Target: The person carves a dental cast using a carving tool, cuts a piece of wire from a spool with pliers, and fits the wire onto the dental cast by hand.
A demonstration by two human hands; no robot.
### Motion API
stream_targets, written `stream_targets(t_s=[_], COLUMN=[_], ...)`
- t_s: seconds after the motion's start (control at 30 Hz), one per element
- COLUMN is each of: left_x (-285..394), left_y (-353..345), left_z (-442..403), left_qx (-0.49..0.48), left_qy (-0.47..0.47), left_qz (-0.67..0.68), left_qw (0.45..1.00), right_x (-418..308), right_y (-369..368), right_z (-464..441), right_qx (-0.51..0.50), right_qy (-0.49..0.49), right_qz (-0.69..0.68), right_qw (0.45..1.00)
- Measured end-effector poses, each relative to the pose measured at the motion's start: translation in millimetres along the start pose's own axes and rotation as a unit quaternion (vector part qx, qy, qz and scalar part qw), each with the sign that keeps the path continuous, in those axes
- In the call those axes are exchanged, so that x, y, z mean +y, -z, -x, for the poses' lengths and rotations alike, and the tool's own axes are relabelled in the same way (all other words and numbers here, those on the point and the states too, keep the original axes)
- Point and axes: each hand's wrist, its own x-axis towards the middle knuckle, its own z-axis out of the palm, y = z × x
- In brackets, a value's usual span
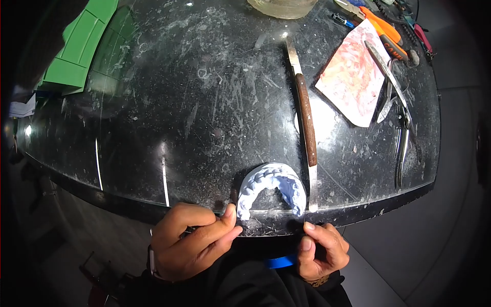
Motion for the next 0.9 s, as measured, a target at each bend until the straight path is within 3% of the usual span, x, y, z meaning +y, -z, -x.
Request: stream_targets(t_s=[0.9], left_x=[1.3], left_y=[0.0], left_z=[-0.9], left_qx=[-0.022], left_qy=[-0.007], left_qz=[-0.021], left_qw=[1.000], right_x=[1.3], right_y=[-0.4], right_z=[-2.1], right_qx=[-0.008], right_qy=[0.012], right_qz=[0.013], right_qw=[1.000])
